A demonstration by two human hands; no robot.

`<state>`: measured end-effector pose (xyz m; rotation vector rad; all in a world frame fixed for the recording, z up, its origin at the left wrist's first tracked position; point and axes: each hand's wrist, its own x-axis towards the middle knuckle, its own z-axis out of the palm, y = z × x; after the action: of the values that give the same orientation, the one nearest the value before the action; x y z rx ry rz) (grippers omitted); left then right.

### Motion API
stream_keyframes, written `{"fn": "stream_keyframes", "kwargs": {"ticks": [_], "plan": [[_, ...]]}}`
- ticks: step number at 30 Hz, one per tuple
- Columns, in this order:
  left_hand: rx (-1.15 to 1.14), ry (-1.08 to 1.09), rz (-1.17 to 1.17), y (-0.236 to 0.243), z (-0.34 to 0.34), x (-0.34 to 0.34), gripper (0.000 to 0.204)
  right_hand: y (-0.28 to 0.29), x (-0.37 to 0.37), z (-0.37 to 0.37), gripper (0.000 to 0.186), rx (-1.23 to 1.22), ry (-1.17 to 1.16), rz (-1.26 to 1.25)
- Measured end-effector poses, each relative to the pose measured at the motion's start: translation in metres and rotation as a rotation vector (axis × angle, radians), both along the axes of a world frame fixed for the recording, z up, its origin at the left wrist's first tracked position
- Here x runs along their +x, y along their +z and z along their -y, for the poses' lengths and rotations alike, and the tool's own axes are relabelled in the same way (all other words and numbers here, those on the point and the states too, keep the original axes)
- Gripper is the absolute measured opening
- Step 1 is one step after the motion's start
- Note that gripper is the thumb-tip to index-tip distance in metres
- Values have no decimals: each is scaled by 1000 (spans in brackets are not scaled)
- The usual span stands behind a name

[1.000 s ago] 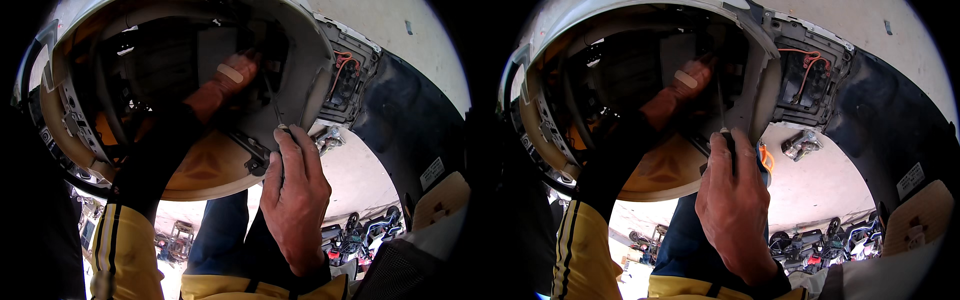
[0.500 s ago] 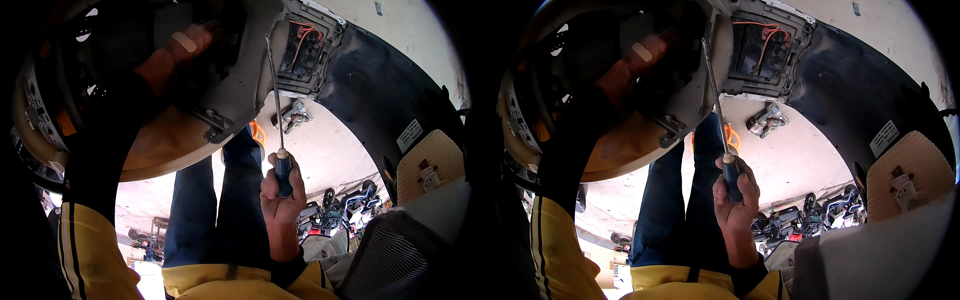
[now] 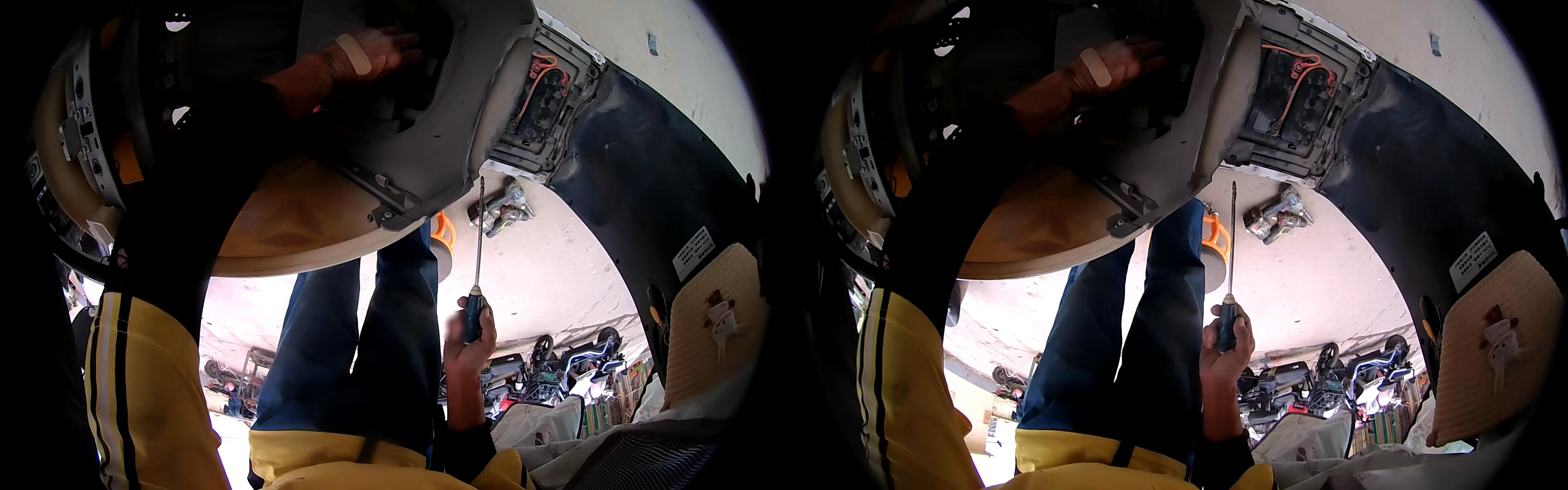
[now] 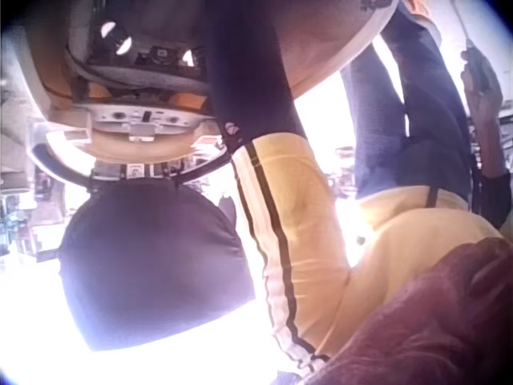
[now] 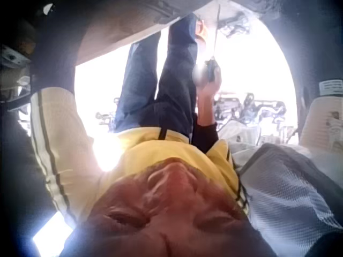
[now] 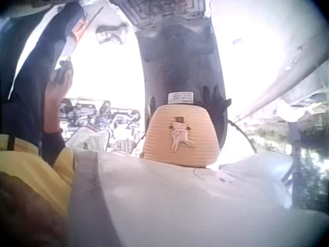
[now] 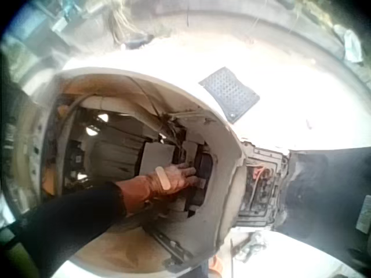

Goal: The person is repairing a white scooter by working on its internal components. They use a screwdriver to tighten screws on the battery and other parts, and later use a power drill to secure components under the seat. The person also handles a seat cover and places it on the scooter.

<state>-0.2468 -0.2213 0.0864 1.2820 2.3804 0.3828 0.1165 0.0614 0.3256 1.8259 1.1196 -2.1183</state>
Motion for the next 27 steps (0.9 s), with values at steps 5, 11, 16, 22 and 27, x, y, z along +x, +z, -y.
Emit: {"fn": "stream_keyframes", "kwargs": {"ticks": [5,11,16,22,27], "plan": [[160,282,263,12,-8,5,33,-10,8,1,45,6,-35,35],[10,388,181,4,-19,9,37,-11,0,4,44,32,26,85],[20,418,47,8,-15,17,40,-11,6,3,42,-68,11,44],[-387,-12,-20,124,-15,6,37,-30,21,-2,43,-289,309,0],[-162,228,208,315,-43,83,17,-47,19,-25,43,-336,764,63]]}}
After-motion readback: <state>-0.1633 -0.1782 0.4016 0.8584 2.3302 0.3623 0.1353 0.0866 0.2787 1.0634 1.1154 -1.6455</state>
